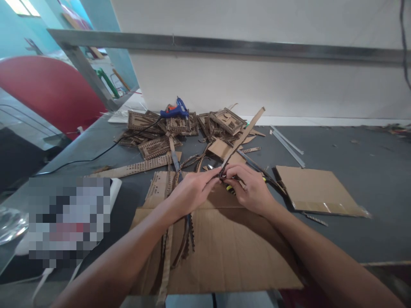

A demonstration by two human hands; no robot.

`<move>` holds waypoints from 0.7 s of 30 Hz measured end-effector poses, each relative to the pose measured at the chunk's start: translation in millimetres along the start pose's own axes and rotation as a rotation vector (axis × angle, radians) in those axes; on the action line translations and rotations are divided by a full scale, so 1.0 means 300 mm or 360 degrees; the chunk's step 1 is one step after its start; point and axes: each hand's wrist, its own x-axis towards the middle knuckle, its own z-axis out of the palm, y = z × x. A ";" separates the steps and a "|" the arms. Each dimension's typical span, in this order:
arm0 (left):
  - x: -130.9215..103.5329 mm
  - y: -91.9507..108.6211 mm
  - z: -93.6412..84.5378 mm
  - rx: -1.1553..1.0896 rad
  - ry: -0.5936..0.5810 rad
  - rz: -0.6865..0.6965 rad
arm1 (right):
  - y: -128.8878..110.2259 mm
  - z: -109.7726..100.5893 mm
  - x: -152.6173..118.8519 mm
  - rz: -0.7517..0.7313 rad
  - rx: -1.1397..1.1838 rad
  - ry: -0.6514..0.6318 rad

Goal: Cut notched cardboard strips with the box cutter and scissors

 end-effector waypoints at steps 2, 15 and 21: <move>0.002 0.003 -0.005 -0.0013 -0.0022 -0.0001 | 0.002 -0.004 0.000 0.0012 0.0019 -0.0028; 0.017 0.019 -0.030 -0.0229 -0.0048 -0.0133 | 0.009 -0.018 -0.007 0.0227 0.0117 -0.0086; 0.021 0.010 -0.047 -0.0267 -0.0045 -0.0162 | 0.020 -0.017 -0.019 0.0375 0.0271 -0.0078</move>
